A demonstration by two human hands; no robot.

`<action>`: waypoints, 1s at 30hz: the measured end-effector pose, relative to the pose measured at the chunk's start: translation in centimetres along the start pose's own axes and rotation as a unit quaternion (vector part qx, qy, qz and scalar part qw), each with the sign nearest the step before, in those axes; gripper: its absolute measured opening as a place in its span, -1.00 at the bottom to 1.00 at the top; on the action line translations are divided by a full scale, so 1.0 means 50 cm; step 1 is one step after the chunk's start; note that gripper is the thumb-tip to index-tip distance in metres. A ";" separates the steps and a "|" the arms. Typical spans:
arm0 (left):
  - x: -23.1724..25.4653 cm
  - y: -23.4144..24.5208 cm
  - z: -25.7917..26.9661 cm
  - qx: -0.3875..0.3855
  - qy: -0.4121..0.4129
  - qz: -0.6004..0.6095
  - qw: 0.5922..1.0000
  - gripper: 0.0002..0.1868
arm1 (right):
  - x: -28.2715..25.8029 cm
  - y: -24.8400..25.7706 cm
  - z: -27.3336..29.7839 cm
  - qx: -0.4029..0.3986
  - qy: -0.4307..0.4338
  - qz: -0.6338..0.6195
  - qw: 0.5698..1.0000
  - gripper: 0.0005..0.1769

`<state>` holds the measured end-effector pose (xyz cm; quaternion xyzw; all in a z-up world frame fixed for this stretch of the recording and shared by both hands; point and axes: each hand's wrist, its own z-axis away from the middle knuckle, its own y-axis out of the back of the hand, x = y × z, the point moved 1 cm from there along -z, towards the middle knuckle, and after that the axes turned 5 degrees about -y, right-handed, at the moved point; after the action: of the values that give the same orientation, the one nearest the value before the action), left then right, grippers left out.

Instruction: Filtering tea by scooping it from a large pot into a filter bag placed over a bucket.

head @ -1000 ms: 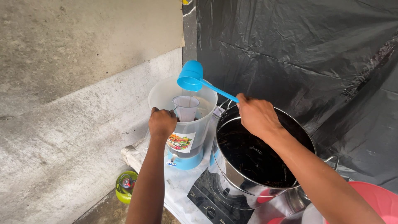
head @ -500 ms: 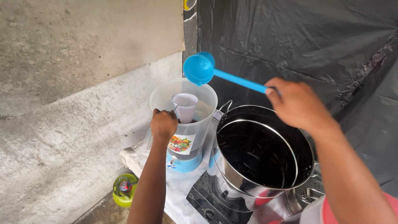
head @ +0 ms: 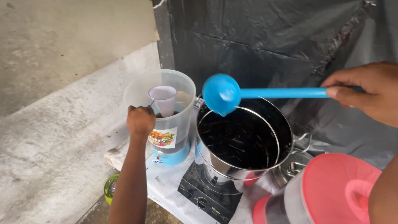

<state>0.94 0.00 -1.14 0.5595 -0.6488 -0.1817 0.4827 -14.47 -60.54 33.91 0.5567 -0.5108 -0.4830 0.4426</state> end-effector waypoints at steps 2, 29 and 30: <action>-0.009 -0.007 -0.009 0.008 -0.016 -0.013 1.000 -0.37 | -0.016 -0.004 0.012 -0.047 -0.034 0.076 0.995 -0.65; 0.009 0.056 0.007 -0.121 0.041 -0.105 0.986 -0.28 | -0.069 -0.472 -0.058 -0.162 0.118 0.019 0.980 -0.62; 0.003 0.051 0.007 -0.117 0.039 -0.110 0.986 -0.27 | -0.067 -0.479 -0.055 -0.165 0.125 0.020 0.978 -0.62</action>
<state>-0.76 0.54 0.76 0.5739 -0.5377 -0.2866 0.5471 -8.42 -55.14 10.96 0.5214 -0.3755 -0.4788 0.5982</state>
